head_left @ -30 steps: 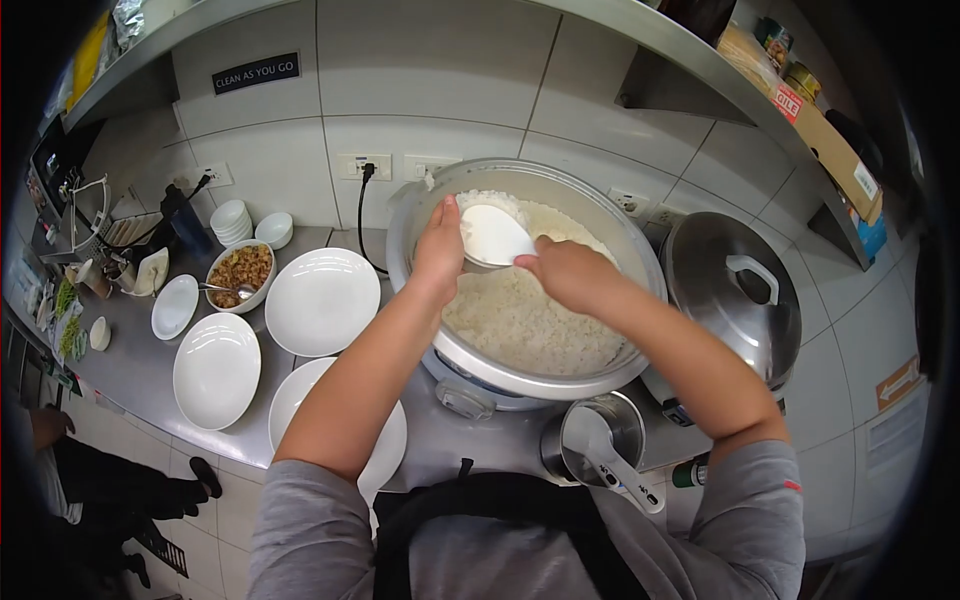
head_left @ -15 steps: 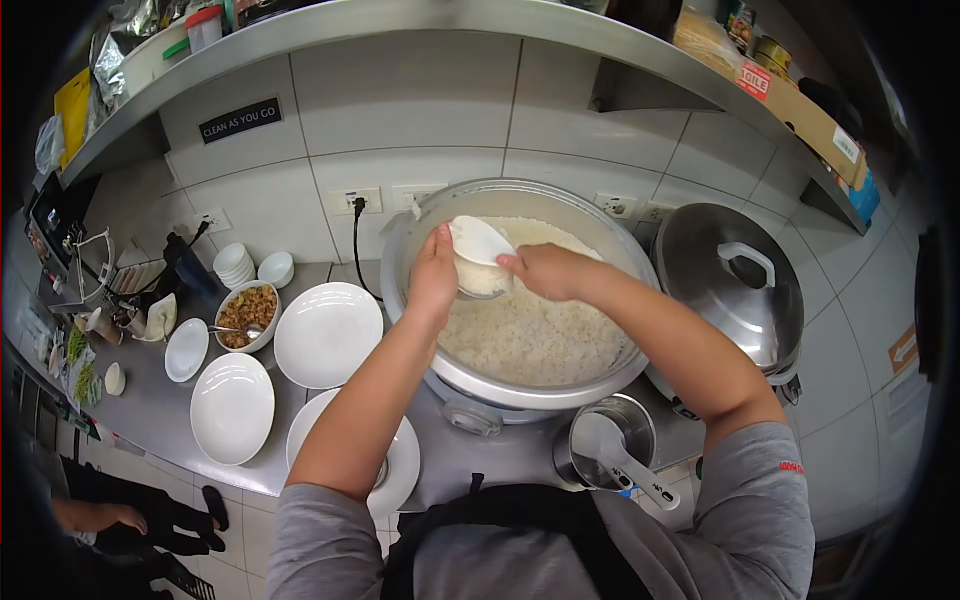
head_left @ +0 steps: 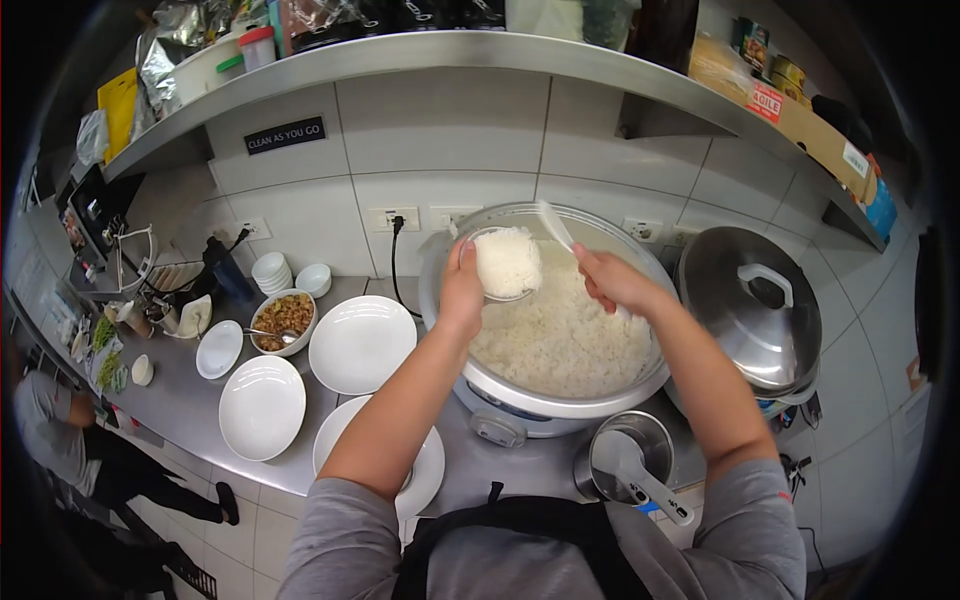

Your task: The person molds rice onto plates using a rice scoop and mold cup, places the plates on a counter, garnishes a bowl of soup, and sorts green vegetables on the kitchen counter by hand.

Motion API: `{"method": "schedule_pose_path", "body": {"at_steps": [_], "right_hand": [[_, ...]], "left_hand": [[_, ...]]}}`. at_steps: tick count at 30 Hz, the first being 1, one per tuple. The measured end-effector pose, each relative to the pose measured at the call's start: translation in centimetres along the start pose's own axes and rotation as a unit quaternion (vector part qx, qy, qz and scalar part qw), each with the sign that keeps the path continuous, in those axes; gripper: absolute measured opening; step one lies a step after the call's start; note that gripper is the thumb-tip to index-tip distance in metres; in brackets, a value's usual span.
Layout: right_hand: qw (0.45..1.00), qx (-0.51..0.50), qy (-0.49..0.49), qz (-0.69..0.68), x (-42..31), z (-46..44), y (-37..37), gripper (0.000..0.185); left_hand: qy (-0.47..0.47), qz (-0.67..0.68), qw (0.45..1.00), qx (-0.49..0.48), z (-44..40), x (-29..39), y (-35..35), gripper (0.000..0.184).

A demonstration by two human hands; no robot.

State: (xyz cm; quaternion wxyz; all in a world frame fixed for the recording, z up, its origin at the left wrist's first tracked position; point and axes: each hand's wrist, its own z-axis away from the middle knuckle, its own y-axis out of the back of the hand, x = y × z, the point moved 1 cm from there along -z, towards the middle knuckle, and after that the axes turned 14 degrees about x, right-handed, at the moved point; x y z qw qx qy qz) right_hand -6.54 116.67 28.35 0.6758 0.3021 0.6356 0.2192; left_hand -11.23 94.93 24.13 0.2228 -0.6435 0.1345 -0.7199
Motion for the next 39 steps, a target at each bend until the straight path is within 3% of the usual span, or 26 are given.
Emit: {"method": "schedule_pose_path", "body": {"at_steps": [1, 2, 4, 6, 7, 8, 9, 13, 14, 16, 18, 19, 20, 22, 24, 25, 26, 30, 32, 34, 36, 37, 39], "right_hand": [[0.985, 0.002, -0.110, -0.135, 1.4, -0.1, -0.5, 0.061], [0.985, 0.001, -0.108, -0.133, 1.5, 0.4, -1.4, 0.061], [0.941, -0.087, -0.202, -0.258, 1.1, 0.9, -3.3, 0.054], [0.950, -0.090, -0.169, -0.247, 0.1, 0.2, -3.9, 0.057], [0.997, 0.005, -0.010, -0.079, -0.3, 0.0, -4.4, 0.058], [0.980, 0.096, 0.148, 0.090, -1.7, 0.7, -5.0, 0.059], [0.984, 0.039, 0.067, 0.158, -5.0, 2.5, -4.4, 0.060], [0.962, -0.038, 0.081, 0.257, -5.1, 0.3, -4.5, 0.063], [0.969, -0.058, 0.044, 0.238, -6.0, 0.4, -3.7, 0.063], [0.975, -0.072, 0.011, 0.212, -5.8, 0.2, -2.5, 0.063], [0.986, -0.135, -0.004, -0.096, -4.6, -0.3, -0.6, 0.058], [0.970, -0.074, -0.054, -0.224, -4.1, 0.4, -0.8, 0.054], [0.970, -0.074, -0.048, -0.225, -3.8, 0.9, -1.6, 0.054], [0.951, -0.025, -0.159, -0.265, -2.2, 1.0, -3.6, 0.055], [0.957, -0.045, -0.155, -0.240, -1.7, -0.6, -6.5, 0.058], [0.985, 0.095, 0.045, -0.135, -1.2, -2.1, -8.1, 0.061], [0.945, 0.226, 0.237, -0.019, -1.0, -2.4, -9.4, 0.064], [0.977, 0.092, 0.157, 0.113, -4.2, -2.1, -8.5, 0.066], [0.994, -0.045, -0.011, 0.101, -8.5, 0.9, -4.9, 0.065], [0.997, -0.015, 0.014, 0.077, -7.8, 2.0, -4.4, 0.062], [0.944, 0.147, 0.156, 0.250, -5.4, 2.7, -5.6, 0.059], [0.949, 0.123, 0.104, 0.270, -4.7, 3.0, -6.1, 0.059], [0.944, 0.129, 0.110, 0.284, -4.3, 4.1, -5.2, 0.058]], "left_hand": [[0.013, 0.016, 1.000, -0.003, 0.2, 0.1, 0.0, 0.036], [0.012, 0.018, 1.000, -0.001, -0.1, -0.3, 0.2, 0.036], [-0.049, -0.036, 0.997, -0.038, -1.2, -1.3, 0.3, 0.035], [-0.080, -0.054, 0.995, -0.040, -1.0, -0.9, 0.1, 0.035], [-0.103, -0.076, 0.991, -0.040, -0.9, -0.9, 0.3, 0.035], [-0.099, -0.076, 0.992, -0.033, -0.8, -0.9, 0.6, 0.035], [-0.134, -0.103, 0.985, -0.033, -0.9, -0.7, 0.6, 0.035], [-0.152, -0.160, 0.974, -0.043, -1.4, -0.9, 1.0, 0.035], [-0.148, -0.164, 0.974, -0.046, -1.4, -1.1, 1.0, 0.035], [-0.153, -0.050, 0.985, -0.063, -1.8, -1.1, 0.9, 0.039], [-0.167, -0.014, 0.985, -0.036, -1.8, -1.2, 0.6, 0.041], [-0.173, 0.027, 0.985, -0.005, -1.8, -1.2, 0.6, 0.043], [-0.178, 0.027, 0.984, -0.006, -1.0, -0.5, 0.3, 0.043], [-0.094, 0.117, 0.988, -0.012, 1.1, 1.2, -0.1, 0.046], [-0.095, 0.089, 0.991, -0.017, 0.9, 1.2, 0.0, 0.047], [-0.090, 0.062, 0.994, -0.020, 0.7, 0.8, 0.1, 0.047], [-0.082, 0.058, 0.995, -0.017, 0.4, 0.3, 0.4, 0.047], [-0.121, -0.001, 0.992, -0.037, -2.3, -1.2, 1.6, 0.050], [-0.071, 0.037, 0.997, -0.010, -1.3, -0.5, 1.0, 0.051], [-0.065, 0.041, 0.997, -0.016, -0.5, 0.3, 0.8, 0.050], [-0.052, 0.055, 0.997, -0.019, -0.8, 0.0, 0.6, 0.049], [-0.052, 0.049, 0.997, -0.030, -1.6, -0.5, 0.9, 0.049], [-0.056, 0.060, 0.996, -0.044, -1.5, -0.8, 0.7, 0.045]]}}
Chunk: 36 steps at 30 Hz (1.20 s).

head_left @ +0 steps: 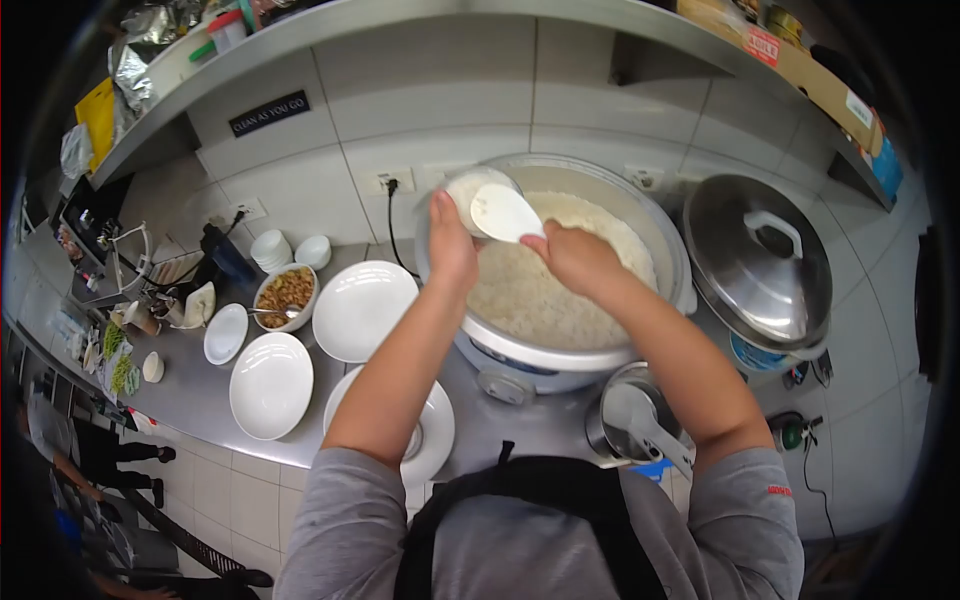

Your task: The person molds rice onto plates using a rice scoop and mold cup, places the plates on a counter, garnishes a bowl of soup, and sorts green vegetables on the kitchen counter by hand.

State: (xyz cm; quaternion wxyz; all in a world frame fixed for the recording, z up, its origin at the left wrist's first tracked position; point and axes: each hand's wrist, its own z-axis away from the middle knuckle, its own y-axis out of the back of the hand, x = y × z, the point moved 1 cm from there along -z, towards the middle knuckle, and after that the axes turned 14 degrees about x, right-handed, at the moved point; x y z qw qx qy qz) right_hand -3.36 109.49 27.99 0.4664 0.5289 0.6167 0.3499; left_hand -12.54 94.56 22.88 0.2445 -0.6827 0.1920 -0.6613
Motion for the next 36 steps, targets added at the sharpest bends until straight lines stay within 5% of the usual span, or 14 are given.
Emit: {"method": "schedule_pose_path", "body": {"at_steps": [5, 8, 9, 13, 17, 19, 20, 27, 31, 33, 34, 35, 36], "right_hand": [[0.988, 0.095, -0.014, 0.117, 3.9, 6.7, 7.9, 0.041], [0.979, 0.197, -0.032, 0.050, 8.5, 15.0, 11.7, 0.024], [0.984, 0.114, -0.121, 0.072, 8.9, 17.8, 13.0, 0.021], [0.958, -0.084, -0.165, 0.219, 12.8, 26.0, 9.3, 0.029], [0.982, -0.057, -0.115, 0.135, 11.8, 27.9, 3.1, 0.036], [0.994, 0.088, -0.014, 0.061, 9.5, 26.7, 3.1, 0.038], [0.993, 0.108, -0.042, -0.013, 8.5, 26.2, 3.5, 0.034], [0.983, 0.070, 0.004, -0.172, 4.3, 24.4, 2.4, 0.026], [0.973, 0.048, 0.071, -0.214, -0.1, 22.9, 0.1, 0.026], [0.975, 0.029, 0.077, -0.208, -3.5, 22.0, -1.0, 0.025], [0.973, 0.012, 0.088, -0.215, -5.4, 21.5, -1.5, 0.025], [0.970, -0.004, 0.096, -0.222, -7.2, 21.1, -2.1, 0.025], [0.966, 0.000, 0.122, -0.227, -9.0, 20.6, -2.7, 0.025]], "left_hand": [[0.023, 0.098, 0.995, -0.028, -1.8, -0.8, 1.1, 0.054], [0.059, 0.118, 0.990, -0.057, -0.1, 0.8, 0.6, 0.057], [0.075, 0.141, 0.986, -0.050, 0.5, 1.0, 0.6, 0.056], [0.103, 0.165, 0.980, -0.040, 3.7, 4.4, 2.6, 0.052], [0.097, 0.124, 0.987, -0.015, 7.0, 8.9, 9.4, 0.048], [0.088, 0.111, 0.988, 0.058, 9.3, 11.0, 13.4, 0.045], [0.064, 0.107, 0.988, 0.086, 9.9, 11.6, 16.0, 0.046], [0.029, -0.002, 0.944, 0.328, 13.0, 13.0, 35.9, 0.053], [-0.015, -0.084, 0.917, 0.390, 12.1, 13.4, 43.2, 0.056], [-0.181, -0.382, 0.822, 0.381, 10.6, 13.8, 44.6, 0.059], [-0.275, -0.635, 0.638, 0.338, 10.0, 14.2, 45.2, 0.064], [-0.271, -0.636, 0.638, 0.339, 9.9, 14.7, 45.2, 0.064], [-0.213, -0.757, 0.581, 0.207, 9.6, 15.2, 44.1, 0.064]]}}
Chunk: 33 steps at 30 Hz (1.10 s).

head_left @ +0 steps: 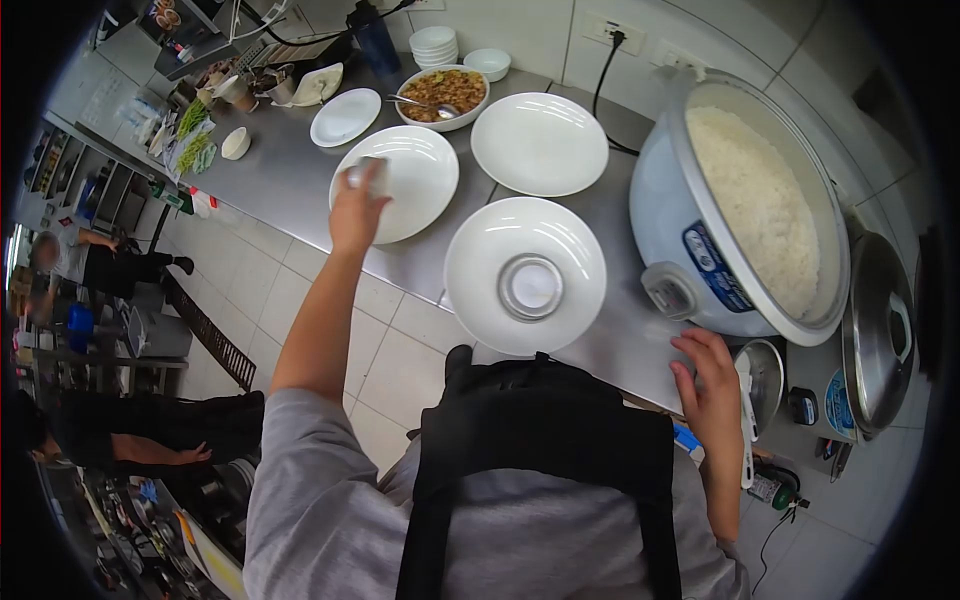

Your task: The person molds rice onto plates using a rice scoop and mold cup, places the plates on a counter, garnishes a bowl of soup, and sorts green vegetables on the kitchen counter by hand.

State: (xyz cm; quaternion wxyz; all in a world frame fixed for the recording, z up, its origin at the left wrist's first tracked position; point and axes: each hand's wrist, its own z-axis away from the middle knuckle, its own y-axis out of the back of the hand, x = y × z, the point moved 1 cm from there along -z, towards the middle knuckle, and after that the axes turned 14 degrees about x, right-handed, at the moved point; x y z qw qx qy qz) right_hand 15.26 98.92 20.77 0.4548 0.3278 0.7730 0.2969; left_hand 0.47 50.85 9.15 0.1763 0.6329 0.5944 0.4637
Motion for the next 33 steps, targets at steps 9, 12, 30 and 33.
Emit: {"method": "schedule_pose_path", "body": {"at_steps": [9, 12, 30, 33], "right_hand": [[0.990, -0.132, 0.041, 0.025, -5.1, -3.8, -13.2, 0.029], [0.952, -0.240, 0.034, 0.189, -4.7, -4.2, -17.0, 0.038], [0.926, -0.334, 0.004, 0.177, -2.1, -5.7, -19.7, 0.047], [0.938, -0.306, 0.050, 0.153, -1.2, -5.5, -19.7, 0.042]], "left_hand": [[-0.243, -0.064, 0.947, -0.203, 2.2, 4.2, 0.4, 0.050], [-0.464, 0.133, 0.839, -0.252, 4.6, 8.3, -0.1, 0.047], [-0.601, 0.043, 0.728, -0.328, 8.7, 14.8, -3.2, 0.031], [-0.580, 0.028, 0.738, -0.345, 8.8, 15.5, -2.9, 0.032]]}}
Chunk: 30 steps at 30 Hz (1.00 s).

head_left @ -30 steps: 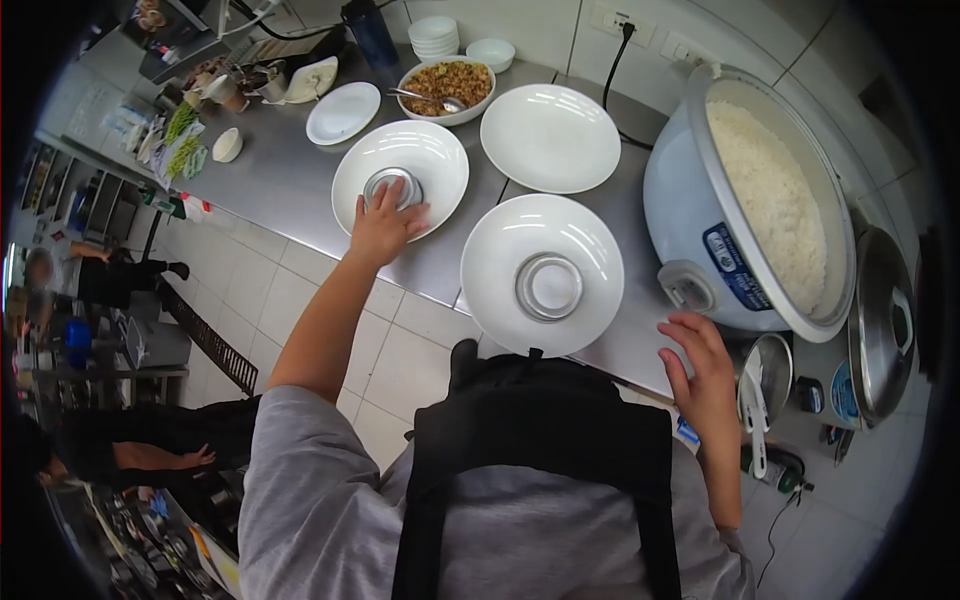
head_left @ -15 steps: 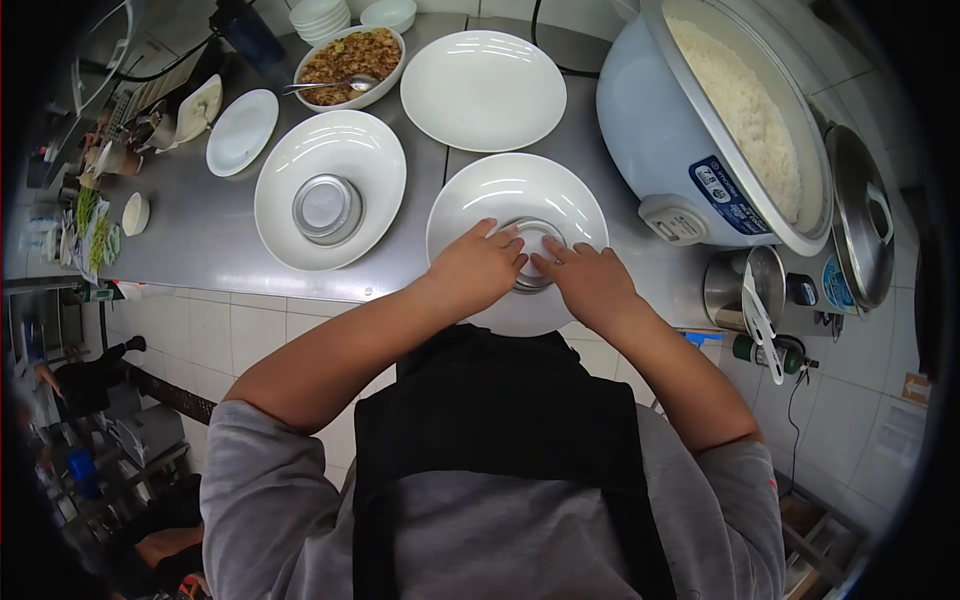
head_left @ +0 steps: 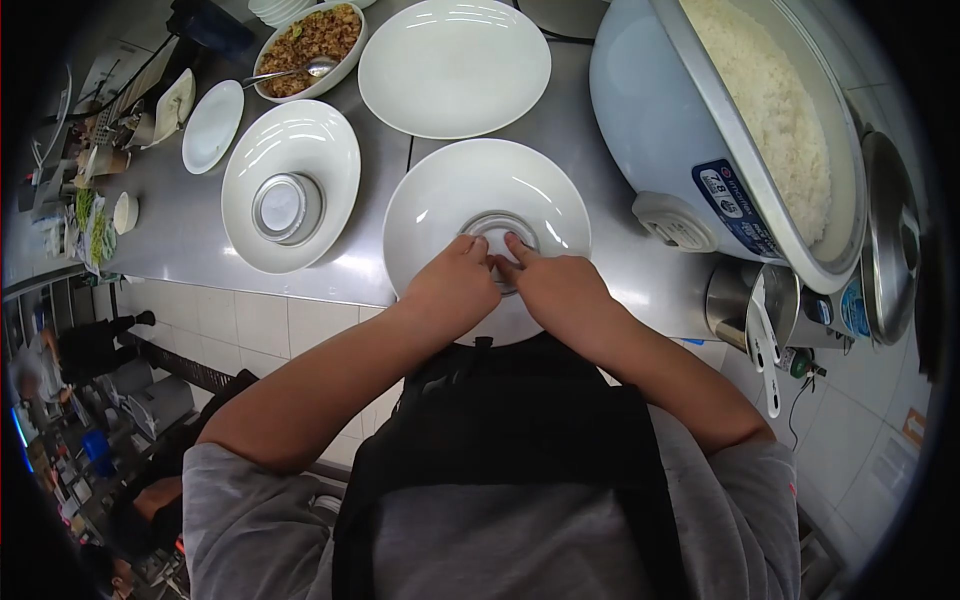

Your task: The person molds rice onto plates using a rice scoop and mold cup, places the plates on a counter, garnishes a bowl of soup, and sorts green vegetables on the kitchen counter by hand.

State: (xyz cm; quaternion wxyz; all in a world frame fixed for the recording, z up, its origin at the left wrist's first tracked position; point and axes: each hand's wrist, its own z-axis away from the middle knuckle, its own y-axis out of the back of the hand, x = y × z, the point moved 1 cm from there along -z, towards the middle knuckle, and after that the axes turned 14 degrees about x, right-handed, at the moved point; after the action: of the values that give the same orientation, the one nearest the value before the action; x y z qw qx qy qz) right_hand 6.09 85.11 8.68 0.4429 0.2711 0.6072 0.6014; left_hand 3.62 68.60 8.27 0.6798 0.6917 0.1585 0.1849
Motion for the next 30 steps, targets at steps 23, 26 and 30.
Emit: {"method": "schedule_pose_path", "body": {"at_steps": [23, 26, 30], "right_hand": [[0.985, 0.076, 0.155, 0.026, -14.6, -20.1, 0.4, 0.043], [0.987, 0.062, 0.150, 0.017, -14.9, -21.9, -0.9, 0.037], [0.979, 0.110, 0.169, 0.014, -15.5, -23.4, -2.0, 0.024]], "left_hand": [[0.276, -0.088, 0.956, -0.039, 20.3, -16.8, 2.9, 0.068], [0.228, -0.117, 0.965, -0.049, 19.8, -18.3, 1.9, 0.054], [0.195, -0.116, 0.967, -0.116, 18.7, -19.7, 1.7, 0.044]]}}
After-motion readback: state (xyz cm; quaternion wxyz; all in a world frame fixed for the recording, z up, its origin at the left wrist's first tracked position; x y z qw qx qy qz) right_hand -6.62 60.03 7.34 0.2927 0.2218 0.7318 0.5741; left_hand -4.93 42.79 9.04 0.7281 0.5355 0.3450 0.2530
